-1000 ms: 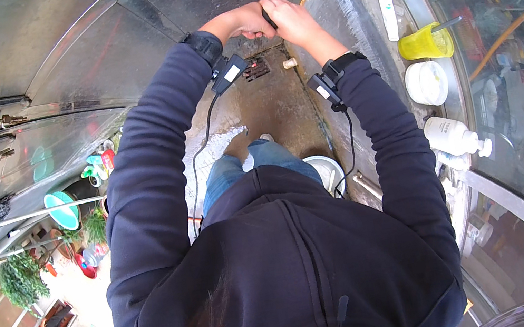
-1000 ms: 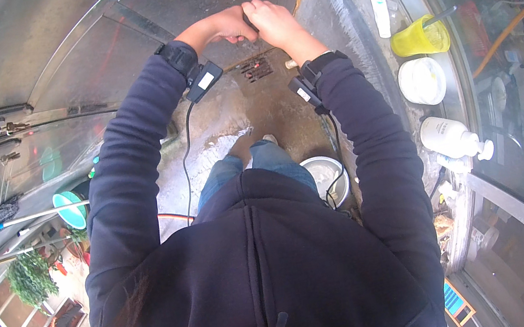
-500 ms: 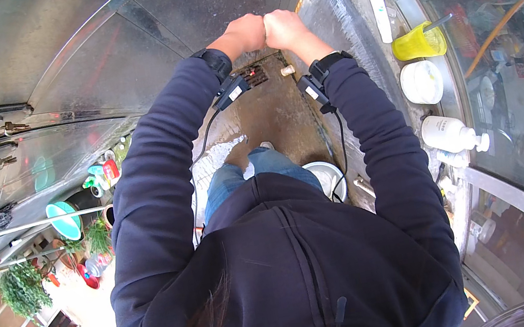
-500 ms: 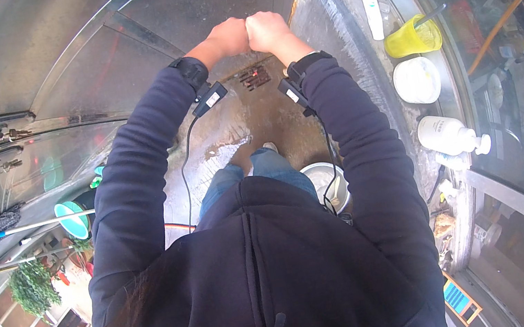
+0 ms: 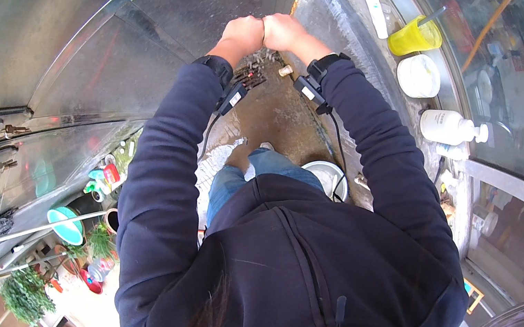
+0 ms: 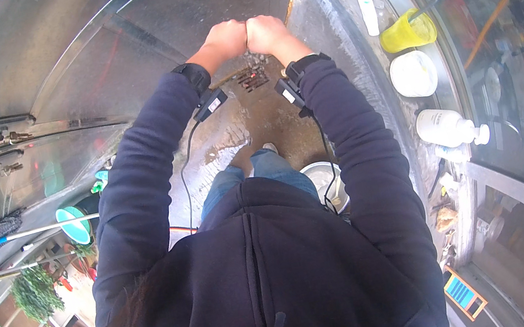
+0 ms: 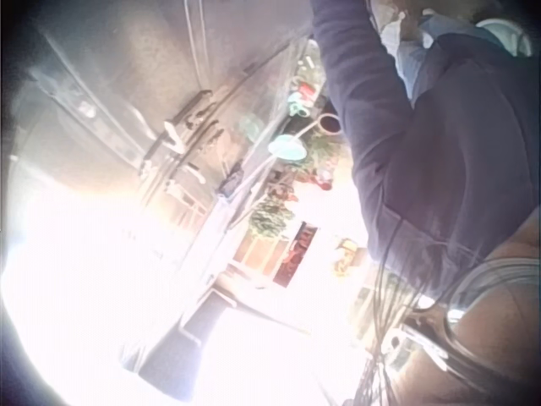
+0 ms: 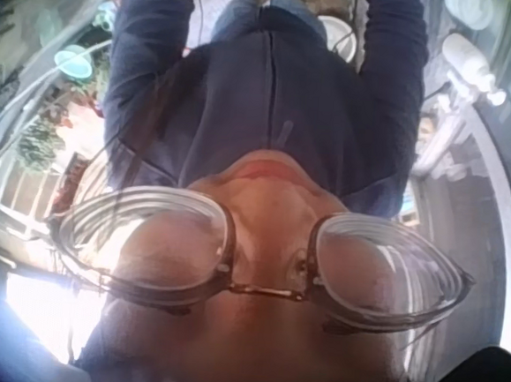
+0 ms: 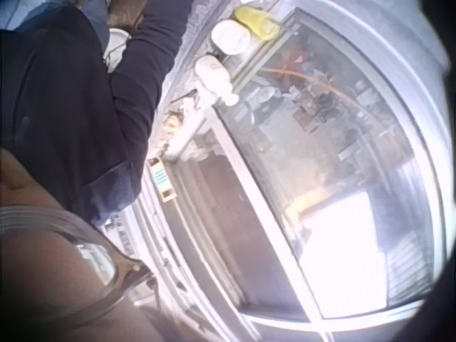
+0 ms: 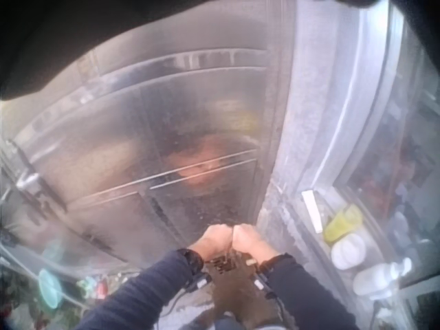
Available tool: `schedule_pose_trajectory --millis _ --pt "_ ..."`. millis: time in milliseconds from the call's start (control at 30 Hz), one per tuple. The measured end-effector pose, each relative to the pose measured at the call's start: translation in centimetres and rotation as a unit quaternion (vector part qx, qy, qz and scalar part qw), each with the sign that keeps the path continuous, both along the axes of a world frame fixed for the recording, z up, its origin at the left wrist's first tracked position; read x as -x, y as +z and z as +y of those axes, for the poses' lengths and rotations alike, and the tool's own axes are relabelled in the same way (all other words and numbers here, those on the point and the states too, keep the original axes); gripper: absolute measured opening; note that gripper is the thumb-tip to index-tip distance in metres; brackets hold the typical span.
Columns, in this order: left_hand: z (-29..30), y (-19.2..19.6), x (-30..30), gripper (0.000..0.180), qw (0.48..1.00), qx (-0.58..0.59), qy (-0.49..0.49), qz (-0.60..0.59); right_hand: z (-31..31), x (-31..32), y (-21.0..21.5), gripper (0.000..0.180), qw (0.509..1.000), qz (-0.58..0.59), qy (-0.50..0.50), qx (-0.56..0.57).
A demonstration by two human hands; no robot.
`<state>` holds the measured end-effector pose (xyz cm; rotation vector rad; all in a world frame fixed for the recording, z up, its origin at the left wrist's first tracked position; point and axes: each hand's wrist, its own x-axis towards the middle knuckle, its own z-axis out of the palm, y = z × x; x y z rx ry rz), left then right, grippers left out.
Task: The person washes a dark cloth at an outdoor tap, repeatedly soaking and wringing it. They then walk back inside and wipe a wooden table with the damp cloth.
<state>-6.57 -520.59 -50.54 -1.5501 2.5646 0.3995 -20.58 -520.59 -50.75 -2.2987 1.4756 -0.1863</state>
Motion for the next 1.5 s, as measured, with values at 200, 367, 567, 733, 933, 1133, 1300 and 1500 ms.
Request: schedule_pose_trajectory --millis 200,367,567,733,933,1133,1300,1500 --pt "1.5 -1.4 -0.7 0.046 0.99 0.025 0.015 0.135 3.2 1.0 -3.3 0.034 0.991 -0.105 -0.039 0.072" --pt "3.7 -2.8 -1.8 0.06 0.895 -0.215 0.15 0.362 5.6 3.0 -6.7 0.072 0.939 -0.313 -0.132 -0.061" --pt "7.2 -5.1 -0.6 0.059 0.626 -0.502 0.277 0.528 8.7 4.5 -8.4 0.074 0.826 -0.496 -0.162 -0.212" --pt "10.3 -5.6 1.7 0.07 0.547 -0.603 0.217 0.539 12.8 5.6 -8.6 0.079 0.905 -0.391 -0.132 -0.103" --pt "13.5 -3.6 0.5 0.06 0.657 -0.606 0.136 0.427 19.7 9.0 -7.6 0.03 0.842 -0.49 -0.201 -0.1" --pt "17.9 -2.7 -1.0 0.038 0.662 -0.558 0.116 0.486 28.6 7.8 -5.0 0.033 0.75 -0.526 -0.384 -0.117" --pt "21.3 -3.2 0.0 0.021 0.668 -0.536 0.06 0.513 36.5 8.9 -4.1 0.049 0.715 -0.481 -0.493 -0.116" --pt "26.3 -3.0 3.8 0.017 0.598 -0.568 0.04 0.564 42.3 9.4 -2.1 0.063 0.686 -0.464 -0.538 -0.155"
